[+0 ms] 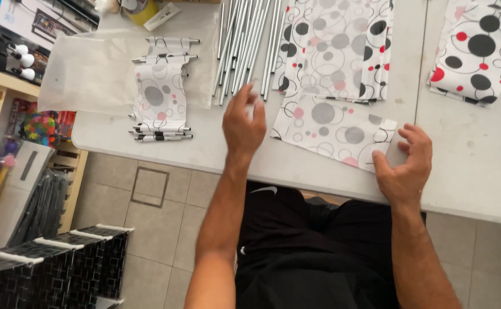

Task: Assembling a modular display rack by threading metal support rods into fabric shelving panels.

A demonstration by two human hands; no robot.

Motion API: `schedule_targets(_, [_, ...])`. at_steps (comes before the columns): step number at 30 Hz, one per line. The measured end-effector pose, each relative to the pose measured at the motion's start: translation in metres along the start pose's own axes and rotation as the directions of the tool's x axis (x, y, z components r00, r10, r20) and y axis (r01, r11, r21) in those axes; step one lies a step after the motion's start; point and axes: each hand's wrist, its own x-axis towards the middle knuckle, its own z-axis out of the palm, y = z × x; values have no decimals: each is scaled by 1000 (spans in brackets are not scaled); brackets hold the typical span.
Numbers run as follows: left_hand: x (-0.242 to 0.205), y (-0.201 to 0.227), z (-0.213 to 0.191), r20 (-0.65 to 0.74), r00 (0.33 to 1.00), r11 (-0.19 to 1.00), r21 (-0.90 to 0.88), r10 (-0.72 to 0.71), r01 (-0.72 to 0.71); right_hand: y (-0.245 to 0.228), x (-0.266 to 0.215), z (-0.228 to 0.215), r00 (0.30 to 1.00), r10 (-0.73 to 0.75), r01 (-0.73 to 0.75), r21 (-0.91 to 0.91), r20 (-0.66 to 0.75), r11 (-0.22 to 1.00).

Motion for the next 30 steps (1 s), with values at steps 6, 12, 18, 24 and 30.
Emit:
schedule_targets(6, [83, -41, 62, 345, 937, 832, 535, -59, -145, 1, 0, 3, 1000, 7, -7, -15, 10, 1000])
schedule_targets(12, [106, -33, 69, 271, 946, 777, 628, -176, -36, 10, 0, 5, 1000, -26, 26, -11, 1, 1000])
schedule_targets(18, [126, -38, 70, 286, 936, 772, 635, -204, -26, 12, 0, 6, 999, -44, 44, -7, 9, 999])
schedule_targets(24, [147, -65, 90, 300, 939, 586, 796, -166, -151, 17, -1, 8, 999, -33, 33, -21, 17, 999])
schedule_targets(30, [163, -52, 93, 313, 876, 587, 809, -367, -43, 19, -2, 8, 1000, -15, 15, -17, 14, 1000])
